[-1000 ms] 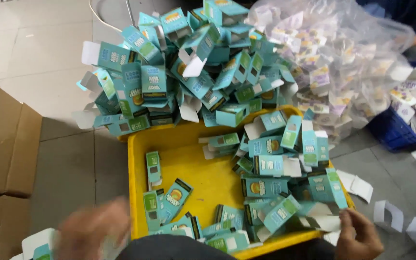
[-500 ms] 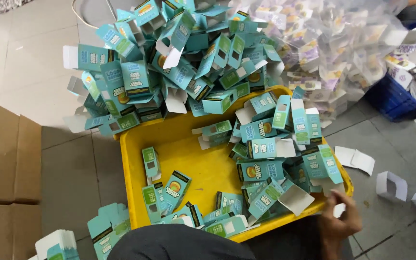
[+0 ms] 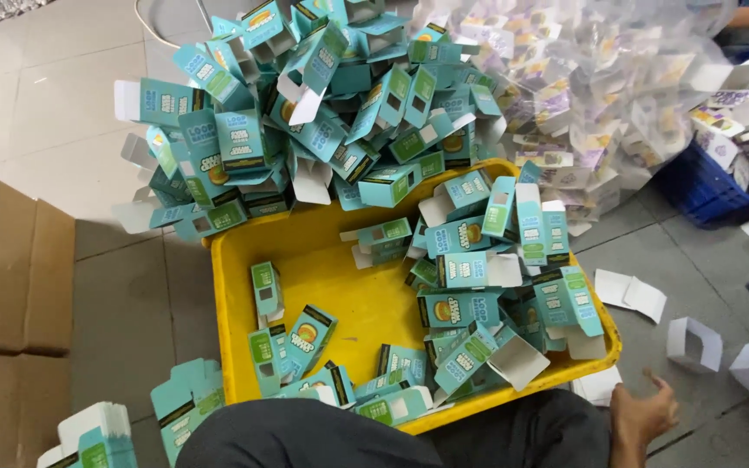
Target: Folding flat cardboard templates into small boxes and placing them into a yellow plastic bin.
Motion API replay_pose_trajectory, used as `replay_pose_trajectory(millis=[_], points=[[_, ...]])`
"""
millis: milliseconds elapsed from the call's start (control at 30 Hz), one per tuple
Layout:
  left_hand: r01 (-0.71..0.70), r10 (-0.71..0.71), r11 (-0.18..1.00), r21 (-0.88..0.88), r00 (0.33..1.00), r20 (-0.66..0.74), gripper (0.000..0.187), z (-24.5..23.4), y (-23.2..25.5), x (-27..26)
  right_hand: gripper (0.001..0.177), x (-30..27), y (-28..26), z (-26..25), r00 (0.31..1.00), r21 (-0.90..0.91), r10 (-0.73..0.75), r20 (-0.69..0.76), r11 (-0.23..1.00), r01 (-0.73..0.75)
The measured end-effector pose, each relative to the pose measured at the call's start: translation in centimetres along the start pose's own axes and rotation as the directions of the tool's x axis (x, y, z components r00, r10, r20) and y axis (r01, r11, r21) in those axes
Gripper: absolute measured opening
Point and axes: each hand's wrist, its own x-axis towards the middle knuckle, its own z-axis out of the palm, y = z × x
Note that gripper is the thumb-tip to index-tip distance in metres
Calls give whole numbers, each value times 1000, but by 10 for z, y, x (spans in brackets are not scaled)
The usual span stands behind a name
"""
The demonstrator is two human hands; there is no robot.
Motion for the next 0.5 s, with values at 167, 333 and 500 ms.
replay_pose_trajectory(millis=[167, 333, 500], points=[[4, -8, 998, 65, 998, 55, 38, -23, -36, 61, 77, 2, 30, 30, 915, -183, 312, 257, 945, -270], [274, -515, 802, 530, 767, 382, 23, -39, -130, 118, 35, -5, 24, 23, 893, -305, 358, 273, 912, -273], [293, -472, 860, 417, 768, 432, 75, -5, -202, 142, 31, -6, 48, 34, 948, -231, 210, 238, 960, -155]])
